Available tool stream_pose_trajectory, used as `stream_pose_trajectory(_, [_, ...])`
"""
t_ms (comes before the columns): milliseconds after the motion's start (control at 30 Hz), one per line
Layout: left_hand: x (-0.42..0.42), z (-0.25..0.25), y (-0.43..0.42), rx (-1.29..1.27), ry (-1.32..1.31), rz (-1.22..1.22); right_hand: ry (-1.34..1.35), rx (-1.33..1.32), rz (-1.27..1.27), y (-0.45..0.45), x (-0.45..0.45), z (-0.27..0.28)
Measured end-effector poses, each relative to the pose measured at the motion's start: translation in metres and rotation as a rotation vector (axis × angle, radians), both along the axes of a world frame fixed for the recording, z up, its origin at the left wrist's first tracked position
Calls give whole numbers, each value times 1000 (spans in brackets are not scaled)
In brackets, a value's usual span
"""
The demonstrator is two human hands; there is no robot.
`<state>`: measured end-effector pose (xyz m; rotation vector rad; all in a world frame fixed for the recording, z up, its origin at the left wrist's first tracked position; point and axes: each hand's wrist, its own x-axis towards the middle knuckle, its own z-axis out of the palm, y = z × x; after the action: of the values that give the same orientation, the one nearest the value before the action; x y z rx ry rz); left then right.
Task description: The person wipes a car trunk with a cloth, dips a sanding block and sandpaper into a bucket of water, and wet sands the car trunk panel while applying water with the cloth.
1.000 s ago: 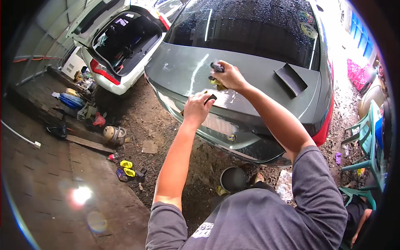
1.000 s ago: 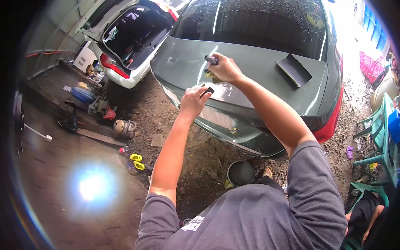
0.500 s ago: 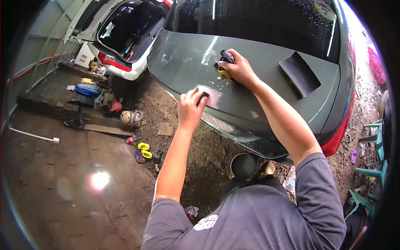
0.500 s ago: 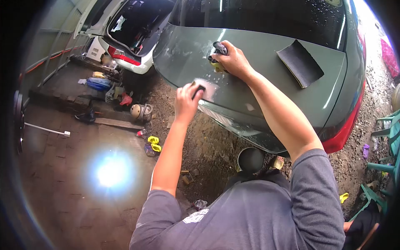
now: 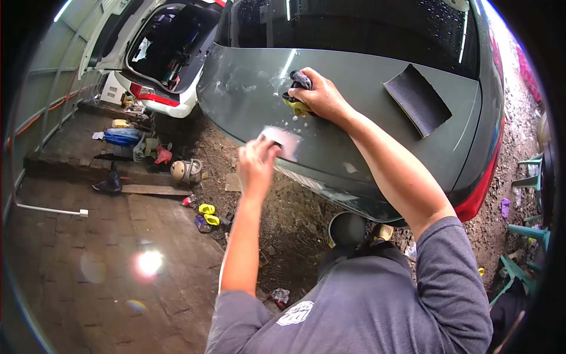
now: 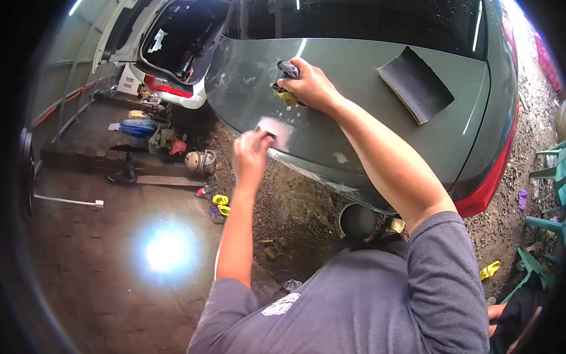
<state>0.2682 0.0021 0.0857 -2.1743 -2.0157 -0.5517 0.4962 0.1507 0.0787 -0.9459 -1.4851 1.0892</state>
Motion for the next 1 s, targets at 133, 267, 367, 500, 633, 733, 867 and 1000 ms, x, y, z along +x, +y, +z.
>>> stream_pose_trajectory(133, [-11,-9,14,147,61,5,7,-6,-1,2,-1,-3])
stream_pose_trajectory(267, [18,-8,-26,93,-8,-87,-32,1,-7,2,-2,-2])
stream_pose_trajectory(367, [12,-2,24,86,41,-41,-30,-8,-9,0,-1,1])
stream_pose_trajectory(500, [20,-16,-12,110,53,-68,-20,38,-12,1,-2,-3])
stream_pose_trajectory(633, [16,-3,1,50,7,14,-21,58,-1,-1,-3,-6])
stream_pose_trajectory(733, [5,-2,31,56,40,84,18,68,72,-6,-1,-3])
stream_pose_trajectory(867, [31,-22,-18,158,65,-50,-39,94,76,1,-5,-2])
stream_pose_trajectory(1000, [7,4,26,-22,-41,90,-79,91,24,3,-7,1])
